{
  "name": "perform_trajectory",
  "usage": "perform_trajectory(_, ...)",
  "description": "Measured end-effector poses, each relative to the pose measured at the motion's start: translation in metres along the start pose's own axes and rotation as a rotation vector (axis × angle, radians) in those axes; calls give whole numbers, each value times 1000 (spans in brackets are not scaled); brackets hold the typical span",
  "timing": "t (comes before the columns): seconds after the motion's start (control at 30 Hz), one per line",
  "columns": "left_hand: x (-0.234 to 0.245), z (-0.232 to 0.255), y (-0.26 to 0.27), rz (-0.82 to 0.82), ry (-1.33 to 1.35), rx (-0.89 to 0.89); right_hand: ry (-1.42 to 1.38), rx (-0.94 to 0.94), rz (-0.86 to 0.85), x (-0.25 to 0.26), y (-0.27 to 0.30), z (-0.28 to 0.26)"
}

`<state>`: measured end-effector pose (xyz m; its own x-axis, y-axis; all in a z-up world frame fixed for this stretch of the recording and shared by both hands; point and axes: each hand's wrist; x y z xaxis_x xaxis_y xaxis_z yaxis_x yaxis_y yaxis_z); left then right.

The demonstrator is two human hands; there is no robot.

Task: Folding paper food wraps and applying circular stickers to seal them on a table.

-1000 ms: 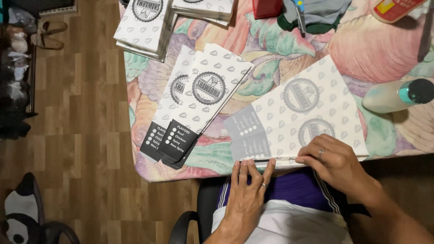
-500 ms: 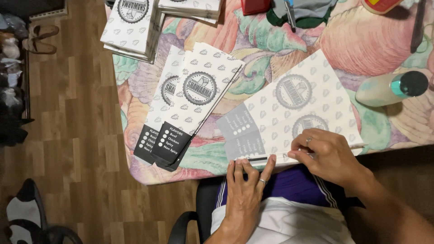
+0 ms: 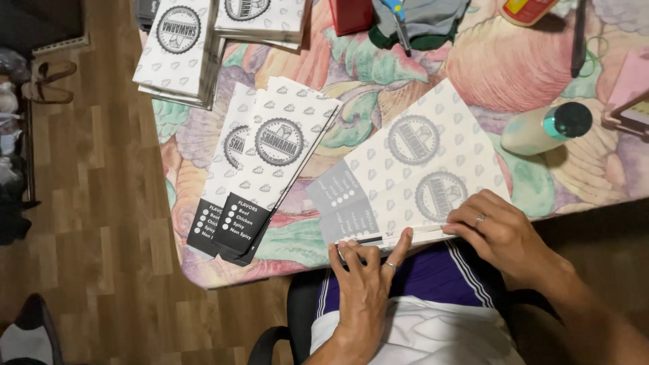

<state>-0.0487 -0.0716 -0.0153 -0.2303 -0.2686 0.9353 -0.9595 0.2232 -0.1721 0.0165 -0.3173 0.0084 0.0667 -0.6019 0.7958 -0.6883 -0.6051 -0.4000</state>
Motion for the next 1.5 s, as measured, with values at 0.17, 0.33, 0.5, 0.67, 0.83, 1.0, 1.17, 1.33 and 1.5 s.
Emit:
perform_trajectory(0.17, 0, 6, -2, 18, -25, 32, -155, -70, 21, 1, 4, 12)
perform_trajectory(0.33, 1, 9, -5, 14, -40, 39, -262, -174, 20, 0, 2, 17)
perform_trajectory(0.5, 1, 10, -7, 10, -10, 53, -224, -357, -67, -8, 1, 23)
perform_trajectory(0.67, 5, 10, -10, 36, 48, 57, 13, -498, -169, -8, 2, 19)
perform_trajectory(0.83, 5, 11, -11, 60, 54, 70, 133, -210, -12, 4, 16, 11)
perform_trajectory(1.0, 9, 10, -12, 26, 24, 53, 46, -221, 122, 2, 21, 7)
perform_trajectory(1.17, -1, 14, -8, 50, 14, 63, 48, -223, 116, -3, 23, 18)
perform_trajectory(1.33, -4, 14, -7, 63, 50, 71, 108, -220, 78, 1, 21, 17)
perform_trajectory(1.5, -1, 12, -8, 70, -15, 55, 197, -269, 172, -1, 29, 13)
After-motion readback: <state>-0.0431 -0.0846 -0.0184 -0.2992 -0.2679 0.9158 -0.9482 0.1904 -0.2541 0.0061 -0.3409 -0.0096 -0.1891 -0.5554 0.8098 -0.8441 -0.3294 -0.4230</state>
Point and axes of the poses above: each hand's wrist, its own y-axis away from the middle knuckle, its own x-axis out of the back of the hand, z = x × y, and after that the axes turned 14 degrees about x, right-handed
